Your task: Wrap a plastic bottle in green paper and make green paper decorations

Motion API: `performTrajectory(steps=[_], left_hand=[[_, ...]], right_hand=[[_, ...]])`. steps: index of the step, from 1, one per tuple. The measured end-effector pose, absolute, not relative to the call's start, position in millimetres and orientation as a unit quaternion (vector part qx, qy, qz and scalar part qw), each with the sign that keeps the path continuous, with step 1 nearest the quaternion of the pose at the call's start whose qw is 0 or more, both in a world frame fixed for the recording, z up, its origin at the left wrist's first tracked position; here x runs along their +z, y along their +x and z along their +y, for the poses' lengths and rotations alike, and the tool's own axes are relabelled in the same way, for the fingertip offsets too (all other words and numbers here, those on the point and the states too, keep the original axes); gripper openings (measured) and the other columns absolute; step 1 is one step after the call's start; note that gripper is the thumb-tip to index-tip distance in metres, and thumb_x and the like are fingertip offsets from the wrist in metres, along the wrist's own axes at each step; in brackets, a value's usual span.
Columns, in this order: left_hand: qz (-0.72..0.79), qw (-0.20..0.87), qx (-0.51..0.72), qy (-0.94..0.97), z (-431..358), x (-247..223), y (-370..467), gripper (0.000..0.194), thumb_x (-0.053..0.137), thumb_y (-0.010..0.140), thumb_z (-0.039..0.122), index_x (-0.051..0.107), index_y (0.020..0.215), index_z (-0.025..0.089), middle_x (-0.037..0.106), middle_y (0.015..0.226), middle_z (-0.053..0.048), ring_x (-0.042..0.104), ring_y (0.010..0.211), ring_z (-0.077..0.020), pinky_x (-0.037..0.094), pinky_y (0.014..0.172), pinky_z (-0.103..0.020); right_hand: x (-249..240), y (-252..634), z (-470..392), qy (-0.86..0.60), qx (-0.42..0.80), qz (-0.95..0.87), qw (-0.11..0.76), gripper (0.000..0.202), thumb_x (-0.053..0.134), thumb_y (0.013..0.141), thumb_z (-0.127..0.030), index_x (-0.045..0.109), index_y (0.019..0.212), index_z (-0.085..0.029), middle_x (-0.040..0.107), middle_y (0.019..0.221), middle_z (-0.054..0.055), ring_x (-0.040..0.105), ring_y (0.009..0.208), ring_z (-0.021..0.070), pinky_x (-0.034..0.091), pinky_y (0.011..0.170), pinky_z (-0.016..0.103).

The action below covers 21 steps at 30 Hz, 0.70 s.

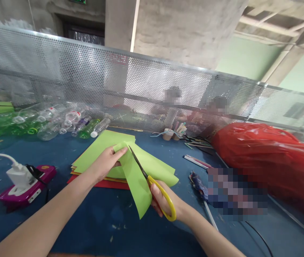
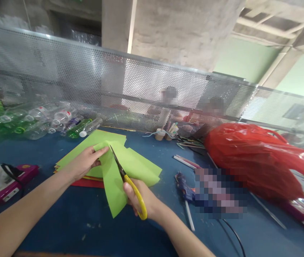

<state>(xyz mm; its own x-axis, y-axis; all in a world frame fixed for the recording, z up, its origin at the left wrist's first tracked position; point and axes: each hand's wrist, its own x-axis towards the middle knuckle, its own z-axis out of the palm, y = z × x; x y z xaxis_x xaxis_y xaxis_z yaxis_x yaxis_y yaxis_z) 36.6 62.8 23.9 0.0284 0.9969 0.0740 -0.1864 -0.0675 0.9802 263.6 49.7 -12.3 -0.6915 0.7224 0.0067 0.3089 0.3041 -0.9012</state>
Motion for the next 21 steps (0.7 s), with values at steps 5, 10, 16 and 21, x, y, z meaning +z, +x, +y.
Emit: performTrajectory(steps=[5, 10, 16, 21], left_hand=[[0.411, 0.518, 0.587, 0.468, 63.0, 24.9, 36.2, 0.038, 0.074, 0.069, 0.039, 0.068, 0.096, 0.013, 0.074, 0.092, -0.009, 0.068, 0.083, -0.0243, 0.052, 0.077, -0.035], [0.390, 0.506, 0.623, 0.451, 64.5, 23.5, 36.9, 0.036, 0.078, 0.066, 0.032, 0.063, 0.095, 0.018, 0.073, 0.085, -0.003, 0.068, 0.073, -0.0196, 0.054, 0.069, -0.031], [0.366, 0.519, 0.626, 0.453, 64.6, 24.4, 38.8, 0.036, 0.076, 0.069, 0.031, 0.050, 0.092, 0.024, 0.069, 0.080, 0.004, 0.066, 0.066, -0.0138, 0.053, 0.062, -0.025], [0.366, 0.529, 0.594, 0.483, 61.4, 27.4, 36.7, 0.037, 0.074, 0.073, 0.034, 0.048, 0.097, 0.024, 0.069, 0.080, 0.003, 0.068, 0.068, -0.0154, 0.055, 0.063, -0.026]], right_hand=[[-13.1, 265.1, 50.2, -0.330, 0.488, -0.781, 0.209, 0.059, 0.028, 0.082, -0.076, 0.042, 0.073, -0.020, 0.041, 0.050, -0.007, 0.039, 0.034, 0.0052, 0.033, 0.031, 0.016], [-4.8, 263.8, 45.4, -0.321, 0.470, -0.799, 0.196, 0.059, 0.023, 0.084, -0.074, 0.042, 0.074, -0.019, 0.043, 0.056, -0.005, 0.045, 0.040, 0.0063, 0.037, 0.036, 0.017], [9.7, 263.5, 40.6, -0.313, 0.458, -0.817, 0.158, 0.067, 0.020, 0.084, -0.075, 0.051, 0.078, -0.016, 0.058, 0.071, 0.004, 0.059, 0.058, 0.0125, 0.046, 0.051, 0.021], [14.2, 264.7, 42.4, -0.306, 0.443, -0.828, 0.156, 0.068, 0.020, 0.082, -0.077, 0.052, 0.078, -0.017, 0.060, 0.073, 0.006, 0.060, 0.060, 0.0150, 0.048, 0.052, 0.025]])
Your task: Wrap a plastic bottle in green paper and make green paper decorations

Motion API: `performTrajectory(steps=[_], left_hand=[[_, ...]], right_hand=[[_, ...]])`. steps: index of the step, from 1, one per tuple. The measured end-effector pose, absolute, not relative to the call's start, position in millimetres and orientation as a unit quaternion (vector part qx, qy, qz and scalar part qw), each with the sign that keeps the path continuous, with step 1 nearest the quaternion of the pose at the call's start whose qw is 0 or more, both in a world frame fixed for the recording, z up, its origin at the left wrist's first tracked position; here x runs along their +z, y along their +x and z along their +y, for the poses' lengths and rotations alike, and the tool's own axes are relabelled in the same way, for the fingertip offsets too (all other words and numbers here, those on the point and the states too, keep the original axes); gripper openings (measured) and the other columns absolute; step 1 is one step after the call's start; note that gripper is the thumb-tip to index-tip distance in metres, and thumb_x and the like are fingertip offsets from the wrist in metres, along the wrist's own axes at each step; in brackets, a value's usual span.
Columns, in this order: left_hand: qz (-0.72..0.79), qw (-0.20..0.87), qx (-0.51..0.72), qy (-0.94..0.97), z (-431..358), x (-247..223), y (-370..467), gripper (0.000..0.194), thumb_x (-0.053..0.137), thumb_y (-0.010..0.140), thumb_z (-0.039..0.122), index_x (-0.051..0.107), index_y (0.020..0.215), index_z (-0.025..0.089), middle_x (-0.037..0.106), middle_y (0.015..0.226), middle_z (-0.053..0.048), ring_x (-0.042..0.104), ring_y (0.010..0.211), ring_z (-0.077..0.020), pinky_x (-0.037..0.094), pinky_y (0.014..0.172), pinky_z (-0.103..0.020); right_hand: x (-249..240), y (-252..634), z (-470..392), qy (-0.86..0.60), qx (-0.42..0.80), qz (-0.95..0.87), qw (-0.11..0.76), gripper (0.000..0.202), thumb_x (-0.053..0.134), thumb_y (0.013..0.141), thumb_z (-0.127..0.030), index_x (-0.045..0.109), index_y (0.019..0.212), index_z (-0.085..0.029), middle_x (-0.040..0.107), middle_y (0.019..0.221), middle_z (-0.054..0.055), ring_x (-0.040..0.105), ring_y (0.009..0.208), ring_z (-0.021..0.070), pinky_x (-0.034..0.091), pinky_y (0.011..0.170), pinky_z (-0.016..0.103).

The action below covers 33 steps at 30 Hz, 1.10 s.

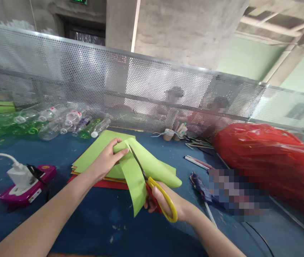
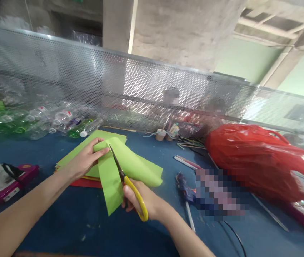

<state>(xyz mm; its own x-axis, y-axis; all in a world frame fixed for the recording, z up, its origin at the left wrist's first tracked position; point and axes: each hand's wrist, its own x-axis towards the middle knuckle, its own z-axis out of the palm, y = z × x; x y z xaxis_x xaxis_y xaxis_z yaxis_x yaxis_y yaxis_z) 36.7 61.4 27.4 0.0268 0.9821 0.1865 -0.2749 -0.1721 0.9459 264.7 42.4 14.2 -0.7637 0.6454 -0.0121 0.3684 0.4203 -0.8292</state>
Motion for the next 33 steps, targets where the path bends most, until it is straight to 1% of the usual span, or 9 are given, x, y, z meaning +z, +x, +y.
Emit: performTrajectory(steps=[4, 10, 13, 17, 19, 22, 25, 28, 33], left_hand=[[0.366, 0.539, 0.560, 0.512, 58.4, 30.0, 35.1, 0.035, 0.071, 0.077, 0.035, 0.048, 0.100, 0.023, 0.069, 0.083, 0.002, 0.068, 0.072, -0.0159, 0.055, 0.066, -0.027], [0.372, 0.558, 0.539, 0.510, 60.5, 27.4, 32.7, 0.038, 0.072, 0.076, 0.031, 0.050, 0.107, 0.022, 0.069, 0.093, -0.001, 0.067, 0.082, -0.0161, 0.053, 0.073, -0.025], [0.380, 0.569, 0.536, 0.495, 62.8, 25.5, 29.7, 0.043, 0.073, 0.074, 0.032, 0.053, 0.110, 0.021, 0.069, 0.101, -0.004, 0.067, 0.089, -0.0190, 0.053, 0.076, -0.028], [0.401, 0.579, 0.521, 0.482, 63.5, 26.6, 26.0, 0.043, 0.071, 0.076, 0.037, 0.058, 0.113, 0.020, 0.068, 0.111, -0.008, 0.065, 0.098, -0.0225, 0.053, 0.080, -0.033], [0.390, 0.582, 0.525, 0.483, 63.8, 28.0, 25.6, 0.040, 0.071, 0.076, 0.038, 0.061, 0.109, 0.019, 0.069, 0.108, -0.008, 0.065, 0.095, -0.0222, 0.053, 0.079, -0.032], [0.378, 0.586, 0.549, 0.461, 65.1, 28.3, 26.6, 0.035, 0.076, 0.071, 0.033, 0.064, 0.100, 0.017, 0.072, 0.093, -0.005, 0.068, 0.084, -0.0189, 0.054, 0.074, -0.029], [0.383, 0.577, 0.568, 0.444, 67.7, 25.4, 28.1, 0.031, 0.079, 0.067, 0.030, 0.065, 0.092, 0.017, 0.073, 0.083, -0.002, 0.067, 0.073, -0.0150, 0.054, 0.069, -0.026], [0.382, 0.567, 0.585, 0.436, 70.3, 20.9, 28.7, 0.027, 0.080, 0.066, 0.029, 0.064, 0.085, 0.017, 0.072, 0.078, 0.000, 0.065, 0.065, -0.0122, 0.053, 0.065, -0.024], [0.373, 0.567, 0.577, 0.454, 70.9, 19.1, 27.7, 0.027, 0.078, 0.068, 0.029, 0.063, 0.087, 0.018, 0.072, 0.077, 0.001, 0.066, 0.066, -0.0126, 0.053, 0.067, -0.024]], right_hand=[[15.5, 265.9, 43.0, -0.313, 0.448, -0.824, 0.148, 0.070, 0.018, 0.081, -0.078, 0.053, 0.080, -0.017, 0.062, 0.075, 0.008, 0.062, 0.061, 0.0165, 0.049, 0.053, 0.026], [13.6, 266.9, 44.7, -0.327, 0.449, -0.819, 0.146, 0.071, 0.017, 0.080, -0.080, 0.051, 0.076, -0.018, 0.059, 0.071, 0.007, 0.062, 0.060, 0.0171, 0.049, 0.052, 0.027], [14.0, 267.1, 45.8, -0.328, 0.454, -0.816, 0.141, 0.069, 0.018, 0.078, -0.081, 0.048, 0.077, -0.019, 0.057, 0.071, 0.005, 0.062, 0.059, 0.0162, 0.048, 0.051, 0.026], [12.5, 268.2, 46.6, -0.319, 0.449, -0.823, 0.142, 0.063, 0.019, 0.081, -0.078, 0.044, 0.078, -0.020, 0.054, 0.070, 0.003, 0.062, 0.059, 0.0151, 0.047, 0.049, 0.023], [9.5, 268.8, 47.1, -0.317, 0.445, -0.825, 0.145, 0.061, 0.019, 0.082, -0.077, 0.043, 0.077, -0.020, 0.053, 0.068, 0.002, 0.063, 0.059, 0.0154, 0.046, 0.049, 0.022], [3.7, 269.0, 48.5, -0.318, 0.453, -0.820, 0.148, 0.060, 0.019, 0.083, -0.076, 0.042, 0.079, -0.020, 0.051, 0.064, 0.001, 0.061, 0.056, 0.0146, 0.044, 0.046, 0.021], [-0.7, 268.1, 49.4, -0.324, 0.467, -0.809, 0.152, 0.060, 0.020, 0.083, -0.076, 0.043, 0.083, -0.020, 0.050, 0.063, -0.001, 0.059, 0.052, 0.0130, 0.043, 0.043, 0.020], [-1.5, 266.6, 48.8, -0.315, 0.478, -0.803, 0.167, 0.059, 0.022, 0.083, -0.076, 0.044, 0.084, -0.021, 0.047, 0.061, -0.002, 0.055, 0.049, 0.0114, 0.043, 0.042, 0.020], [-1.6, 266.4, 48.6, -0.305, 0.479, -0.804, 0.175, 0.058, 0.023, 0.084, -0.075, 0.042, 0.080, -0.021, 0.044, 0.059, -0.003, 0.051, 0.046, 0.0105, 0.043, 0.042, 0.021]])
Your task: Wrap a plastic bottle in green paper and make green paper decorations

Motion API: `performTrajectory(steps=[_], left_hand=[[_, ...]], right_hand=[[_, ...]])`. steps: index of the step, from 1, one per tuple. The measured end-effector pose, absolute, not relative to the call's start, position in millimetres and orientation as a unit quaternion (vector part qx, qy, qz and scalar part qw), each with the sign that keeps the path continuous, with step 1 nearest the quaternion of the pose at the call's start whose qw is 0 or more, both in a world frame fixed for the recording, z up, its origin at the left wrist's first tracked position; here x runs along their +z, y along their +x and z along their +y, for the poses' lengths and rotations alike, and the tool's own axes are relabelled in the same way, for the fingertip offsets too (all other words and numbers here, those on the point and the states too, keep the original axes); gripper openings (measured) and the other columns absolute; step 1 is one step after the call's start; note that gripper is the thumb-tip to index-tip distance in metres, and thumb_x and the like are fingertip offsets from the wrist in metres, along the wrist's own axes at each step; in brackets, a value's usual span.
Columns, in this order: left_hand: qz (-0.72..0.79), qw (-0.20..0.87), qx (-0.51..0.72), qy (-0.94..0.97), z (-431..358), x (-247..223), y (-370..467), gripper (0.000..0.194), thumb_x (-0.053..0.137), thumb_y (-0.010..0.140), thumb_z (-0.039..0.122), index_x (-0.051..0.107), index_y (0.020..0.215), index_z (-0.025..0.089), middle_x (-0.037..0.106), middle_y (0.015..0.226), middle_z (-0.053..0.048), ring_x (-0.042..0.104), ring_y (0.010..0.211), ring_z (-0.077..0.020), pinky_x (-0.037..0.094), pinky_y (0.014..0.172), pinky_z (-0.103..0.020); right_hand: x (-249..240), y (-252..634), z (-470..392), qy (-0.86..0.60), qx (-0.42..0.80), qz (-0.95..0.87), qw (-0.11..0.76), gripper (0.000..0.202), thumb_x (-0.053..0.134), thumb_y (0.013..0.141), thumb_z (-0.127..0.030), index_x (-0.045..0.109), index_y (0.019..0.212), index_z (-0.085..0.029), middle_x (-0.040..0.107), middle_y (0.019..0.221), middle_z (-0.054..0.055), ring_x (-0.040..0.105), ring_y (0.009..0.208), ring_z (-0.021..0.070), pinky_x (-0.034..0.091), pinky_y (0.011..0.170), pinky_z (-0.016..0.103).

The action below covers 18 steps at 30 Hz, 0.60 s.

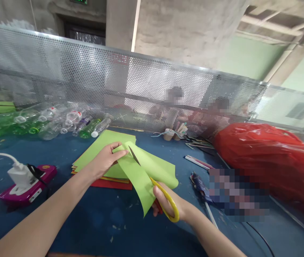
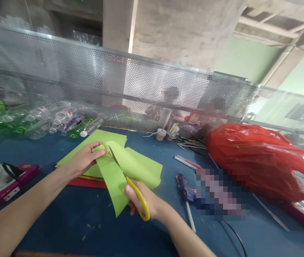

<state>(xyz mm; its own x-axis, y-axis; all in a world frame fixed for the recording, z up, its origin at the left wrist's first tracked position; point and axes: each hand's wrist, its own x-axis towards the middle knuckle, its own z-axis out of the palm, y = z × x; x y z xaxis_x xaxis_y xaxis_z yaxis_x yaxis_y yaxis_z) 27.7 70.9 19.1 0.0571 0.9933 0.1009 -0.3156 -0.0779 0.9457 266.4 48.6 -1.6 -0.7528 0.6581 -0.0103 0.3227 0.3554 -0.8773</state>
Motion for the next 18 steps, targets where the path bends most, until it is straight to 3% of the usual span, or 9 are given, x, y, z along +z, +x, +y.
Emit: performTrajectory(steps=[18], left_hand=[[0.354, 0.566, 0.541, 0.511, 66.1, 24.5, 24.7, 0.028, 0.074, 0.073, 0.031, 0.064, 0.095, 0.017, 0.072, 0.089, -0.004, 0.068, 0.078, -0.0169, 0.053, 0.075, -0.029]], right_hand=[[-18.1, 275.2, 55.2, -0.308, 0.446, -0.818, 0.191, 0.056, 0.023, 0.087, -0.070, 0.045, 0.083, -0.019, 0.041, 0.050, -0.006, 0.041, 0.037, 0.0076, 0.032, 0.035, 0.018]])
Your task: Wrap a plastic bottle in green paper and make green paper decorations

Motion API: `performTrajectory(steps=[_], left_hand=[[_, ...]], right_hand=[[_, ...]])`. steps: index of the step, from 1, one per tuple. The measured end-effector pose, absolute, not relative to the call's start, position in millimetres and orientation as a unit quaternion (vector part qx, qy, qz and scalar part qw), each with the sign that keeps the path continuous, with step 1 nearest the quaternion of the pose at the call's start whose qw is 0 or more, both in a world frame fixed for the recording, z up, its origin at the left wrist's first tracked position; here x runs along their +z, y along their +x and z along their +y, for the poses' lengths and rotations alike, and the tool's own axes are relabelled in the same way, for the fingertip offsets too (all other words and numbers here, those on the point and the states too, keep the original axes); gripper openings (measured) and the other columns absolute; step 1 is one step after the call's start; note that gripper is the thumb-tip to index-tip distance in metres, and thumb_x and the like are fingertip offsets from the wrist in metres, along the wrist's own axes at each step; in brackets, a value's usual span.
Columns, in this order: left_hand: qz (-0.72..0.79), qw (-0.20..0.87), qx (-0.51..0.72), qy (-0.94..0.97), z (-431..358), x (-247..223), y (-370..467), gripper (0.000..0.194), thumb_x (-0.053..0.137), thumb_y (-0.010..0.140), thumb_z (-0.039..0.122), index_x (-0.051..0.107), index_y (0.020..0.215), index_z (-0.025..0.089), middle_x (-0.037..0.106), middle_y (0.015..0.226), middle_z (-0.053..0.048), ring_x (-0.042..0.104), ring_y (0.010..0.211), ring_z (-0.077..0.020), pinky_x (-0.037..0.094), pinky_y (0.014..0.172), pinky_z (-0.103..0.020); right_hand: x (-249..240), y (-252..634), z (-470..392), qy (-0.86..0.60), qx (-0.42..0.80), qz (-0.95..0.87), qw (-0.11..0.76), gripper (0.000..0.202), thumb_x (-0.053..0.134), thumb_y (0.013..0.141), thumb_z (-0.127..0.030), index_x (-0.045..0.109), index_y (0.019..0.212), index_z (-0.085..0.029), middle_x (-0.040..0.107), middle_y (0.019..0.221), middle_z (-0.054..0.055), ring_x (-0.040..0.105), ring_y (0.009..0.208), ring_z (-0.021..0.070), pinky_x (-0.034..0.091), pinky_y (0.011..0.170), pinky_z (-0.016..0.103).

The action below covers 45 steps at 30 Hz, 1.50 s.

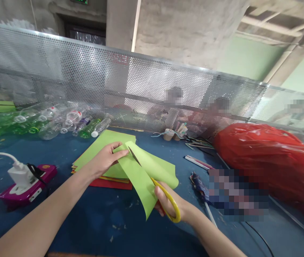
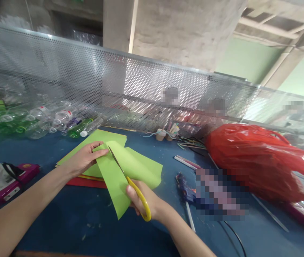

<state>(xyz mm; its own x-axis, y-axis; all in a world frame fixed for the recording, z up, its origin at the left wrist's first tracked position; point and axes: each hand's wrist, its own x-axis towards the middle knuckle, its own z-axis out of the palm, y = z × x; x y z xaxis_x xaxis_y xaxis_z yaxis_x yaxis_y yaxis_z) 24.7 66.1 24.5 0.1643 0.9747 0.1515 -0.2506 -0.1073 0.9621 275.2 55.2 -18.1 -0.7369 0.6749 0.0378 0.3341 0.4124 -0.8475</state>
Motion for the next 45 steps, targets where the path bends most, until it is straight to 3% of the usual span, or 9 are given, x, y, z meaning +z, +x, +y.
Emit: performTrajectory(steps=[29, 38, 45], left_hand=[[0.374, 0.567, 0.540, 0.496, 64.5, 27.0, 24.9, 0.032, 0.076, 0.070, 0.033, 0.062, 0.093, 0.018, 0.072, 0.090, -0.005, 0.068, 0.077, -0.0176, 0.053, 0.075, -0.031], [0.363, 0.578, 0.529, 0.504, 64.4, 28.6, 23.4, 0.027, 0.076, 0.071, 0.033, 0.066, 0.090, 0.018, 0.072, 0.086, -0.004, 0.068, 0.076, -0.0169, 0.053, 0.075, -0.029], [0.368, 0.569, 0.503, 0.537, 61.9, 28.5, 24.6, 0.034, 0.075, 0.070, 0.039, 0.067, 0.095, 0.017, 0.072, 0.088, -0.007, 0.069, 0.080, -0.0213, 0.053, 0.075, -0.033]], right_hand=[[-5.3, 273.3, 52.7, -0.321, 0.475, -0.798, 0.183, 0.061, 0.029, 0.079, -0.079, 0.043, 0.079, -0.020, 0.043, 0.054, -0.005, 0.042, 0.035, 0.0071, 0.032, 0.031, 0.018], [20.9, 270.4, 41.5, -0.325, 0.453, -0.817, 0.148, 0.061, 0.027, 0.080, -0.078, 0.044, 0.078, -0.019, 0.051, 0.067, 0.000, 0.055, 0.053, 0.0109, 0.045, 0.047, 0.021], [28.8, 268.5, 42.9, -0.315, 0.427, -0.835, 0.149, 0.062, 0.024, 0.082, -0.076, 0.047, 0.075, -0.019, 0.054, 0.065, 0.001, 0.056, 0.056, 0.0132, 0.046, 0.051, 0.024]])
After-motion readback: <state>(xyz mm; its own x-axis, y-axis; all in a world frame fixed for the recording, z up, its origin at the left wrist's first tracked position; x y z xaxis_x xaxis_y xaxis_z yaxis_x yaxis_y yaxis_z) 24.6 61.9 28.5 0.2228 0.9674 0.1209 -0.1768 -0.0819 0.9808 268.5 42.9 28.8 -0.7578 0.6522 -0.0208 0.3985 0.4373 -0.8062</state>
